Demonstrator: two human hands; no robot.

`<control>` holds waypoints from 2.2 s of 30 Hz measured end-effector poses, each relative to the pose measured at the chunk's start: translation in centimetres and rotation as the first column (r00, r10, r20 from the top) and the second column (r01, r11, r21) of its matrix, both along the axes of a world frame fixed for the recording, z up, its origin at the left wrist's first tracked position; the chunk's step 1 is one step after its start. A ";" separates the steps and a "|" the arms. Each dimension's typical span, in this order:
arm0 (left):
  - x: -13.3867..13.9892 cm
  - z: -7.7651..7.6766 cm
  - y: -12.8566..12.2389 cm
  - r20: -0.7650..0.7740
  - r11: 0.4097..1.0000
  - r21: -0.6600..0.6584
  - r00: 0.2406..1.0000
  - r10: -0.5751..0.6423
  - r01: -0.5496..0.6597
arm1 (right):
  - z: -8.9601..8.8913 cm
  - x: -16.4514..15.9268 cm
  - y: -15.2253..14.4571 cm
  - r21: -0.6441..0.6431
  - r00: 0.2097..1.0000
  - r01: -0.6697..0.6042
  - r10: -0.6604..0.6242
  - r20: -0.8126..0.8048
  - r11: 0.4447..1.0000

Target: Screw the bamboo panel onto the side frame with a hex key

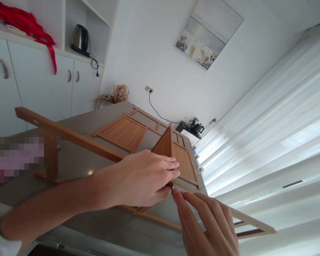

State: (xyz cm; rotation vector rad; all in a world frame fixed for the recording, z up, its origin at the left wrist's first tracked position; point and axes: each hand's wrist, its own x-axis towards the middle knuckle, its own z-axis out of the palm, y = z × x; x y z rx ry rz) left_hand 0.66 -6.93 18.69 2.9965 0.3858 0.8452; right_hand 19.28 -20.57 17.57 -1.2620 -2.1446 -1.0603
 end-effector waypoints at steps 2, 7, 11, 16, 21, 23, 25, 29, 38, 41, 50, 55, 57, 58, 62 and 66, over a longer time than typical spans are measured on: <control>0.0 0.0 0.0 -0.008 1.000 -0.004 1.000 0.007 -0.007 | -0.3 0.1 0.1 0.012 1.000 -0.010 0.010 0.005 1.000; -0.1 0.0 0.0 -0.019 1.000 0.004 1.000 0.014 -0.014 | -1.5 0.2 0.8 0.136 0.999 -0.029 0.031 -0.017 0.990; -0.1 -0.1 0.0 -0.019 1.000 0.011 1.000 0.010 -0.009 | -1.9 0.2 1.2 0.171 0.998 -0.038 0.046 -0.039 0.984; -0.1 -0.1 0.0 -0.018 1.000 0.015 1.000 0.013 -0.013 | -1.8 0.4 1.0 0.146 0.996 -0.065 0.073 -0.049 0.987; -0.1 -0.2 0.1 -0.013 0.999 0.031 1.000 0.011 -0.010 | -1.8 0.7 1.0 0.160 0.994 -0.086 0.095 -0.049 0.983; -0.1 -0.2 0.1 -0.013 0.999 0.032 1.000 0.015 -0.015 | -1.7 0.7 1.0 0.166 0.995 -0.085 0.093 -0.043 0.983; -0.1 -0.2 0.1 -0.018 0.999 0.033 1.000 0.018 -0.017 | -1.4 0.7 0.8 0.142 0.997 -0.073 0.078 -0.028 0.987; 0.0 -0.2 0.1 -0.016 0.999 0.034 1.000 0.023 -0.022 | -0.6 0.3 0.3 0.047 1.000 -0.020 0.019 0.024 0.999; -0.1 -0.2 0.1 -0.010 0.998 0.050 1.000 0.028 -0.027 | -1.0 -0.6 0.7 0.104 0.996 -0.013 0.021 -0.083 0.994; -0.1 -0.3 0.1 -0.003 0.998 0.060 1.000 0.028 -0.028 | -1.6 -0.6 1.2 0.153 0.988 -0.031 0.054 -0.147 0.988; 0.1 -0.1 0.2 -0.018 0.999 0.029 1.000 0.023 -0.022 | -1.8 -0.9 1.7 0.146 0.968 -0.026 0.062 -0.244 0.989; -0.1 -0.1 0.0 -0.023 0.999 0.024 0.999 0.024 -0.024 | -1.8 -0.7 1.4 0.182 0.985 -0.071 0.098 -0.139 0.981; -0.1 -0.1 0.0 -0.016 0.999 0.027 1.000 0.022 -0.021 | -1.8 -0.6 1.2 0.174 0.987 -0.077 0.100 -0.124 0.982; -0.1 -0.1 0.0 -0.013 0.999 0.027 1.000 0.021 -0.021 | -1.7 -0.5 1.1 0.179 0.988 -0.077 0.099 -0.118 0.981; -0.1 -0.1 0.1 -0.011 0.999 0.025 1.000 0.023 -0.023 | -1.4 -0.1 0.7 0.140 0.996 -0.046 0.056 -0.074 0.989; -0.1 -0.2 0.1 -0.019 0.999 0.026 1.000 0.022 -0.021 | -0.8 -0.2 0.5 0.059 1.000 -0.006 0.007 -0.007 0.998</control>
